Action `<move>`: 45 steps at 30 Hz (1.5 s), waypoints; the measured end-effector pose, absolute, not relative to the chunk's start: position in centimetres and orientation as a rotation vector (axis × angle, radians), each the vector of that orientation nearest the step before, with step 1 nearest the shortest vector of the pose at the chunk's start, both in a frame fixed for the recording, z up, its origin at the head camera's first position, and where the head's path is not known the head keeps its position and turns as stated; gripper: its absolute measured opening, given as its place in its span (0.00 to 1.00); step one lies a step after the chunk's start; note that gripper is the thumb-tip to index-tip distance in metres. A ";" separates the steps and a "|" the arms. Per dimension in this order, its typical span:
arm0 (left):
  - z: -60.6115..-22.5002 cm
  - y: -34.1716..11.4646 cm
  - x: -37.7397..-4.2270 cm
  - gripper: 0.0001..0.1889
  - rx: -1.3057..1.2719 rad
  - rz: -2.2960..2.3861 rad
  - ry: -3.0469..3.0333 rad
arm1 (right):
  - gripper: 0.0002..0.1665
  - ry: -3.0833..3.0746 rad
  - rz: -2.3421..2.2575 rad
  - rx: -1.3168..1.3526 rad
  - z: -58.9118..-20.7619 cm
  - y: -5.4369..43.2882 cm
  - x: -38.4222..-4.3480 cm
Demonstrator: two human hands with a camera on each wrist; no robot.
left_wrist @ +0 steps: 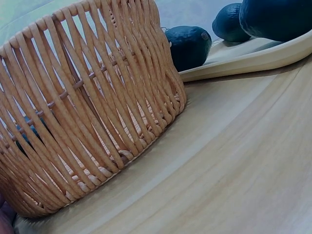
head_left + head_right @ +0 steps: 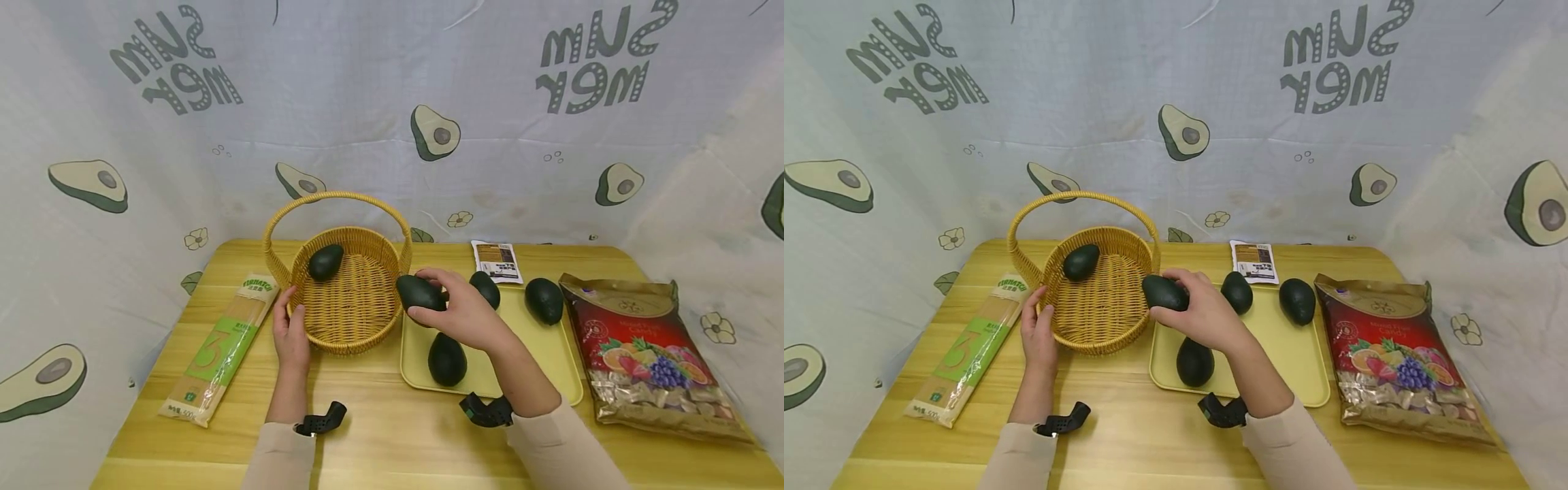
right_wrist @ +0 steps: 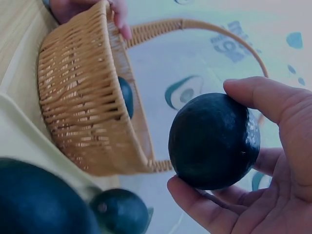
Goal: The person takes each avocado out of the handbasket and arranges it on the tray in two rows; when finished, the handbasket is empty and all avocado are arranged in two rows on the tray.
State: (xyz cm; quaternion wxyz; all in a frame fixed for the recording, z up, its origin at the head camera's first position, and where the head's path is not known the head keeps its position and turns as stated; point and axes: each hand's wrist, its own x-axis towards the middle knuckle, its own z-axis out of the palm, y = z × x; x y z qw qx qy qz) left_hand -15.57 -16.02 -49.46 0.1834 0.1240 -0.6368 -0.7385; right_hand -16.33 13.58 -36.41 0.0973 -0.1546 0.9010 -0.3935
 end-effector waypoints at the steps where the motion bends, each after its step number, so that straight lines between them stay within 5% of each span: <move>1: -49.5 -16.0 -15.6 0.22 0.352 -2.084 -1.799 | 0.40 2.668 -1.172 -0.442 -36.6 14.0 -16.2; 29: -49.5 -15.8 -15.5 0.22 0.387 -2.096 -1.777 | 0.47 2.547 -1.237 -0.134 -40.8 19.9 -13.5; 45: -49.3 -15.7 -15.6 0.22 0.364 -2.085 -1.757 | 0.51 2.612 -0.894 -0.044 -40.8 22.7 -13.2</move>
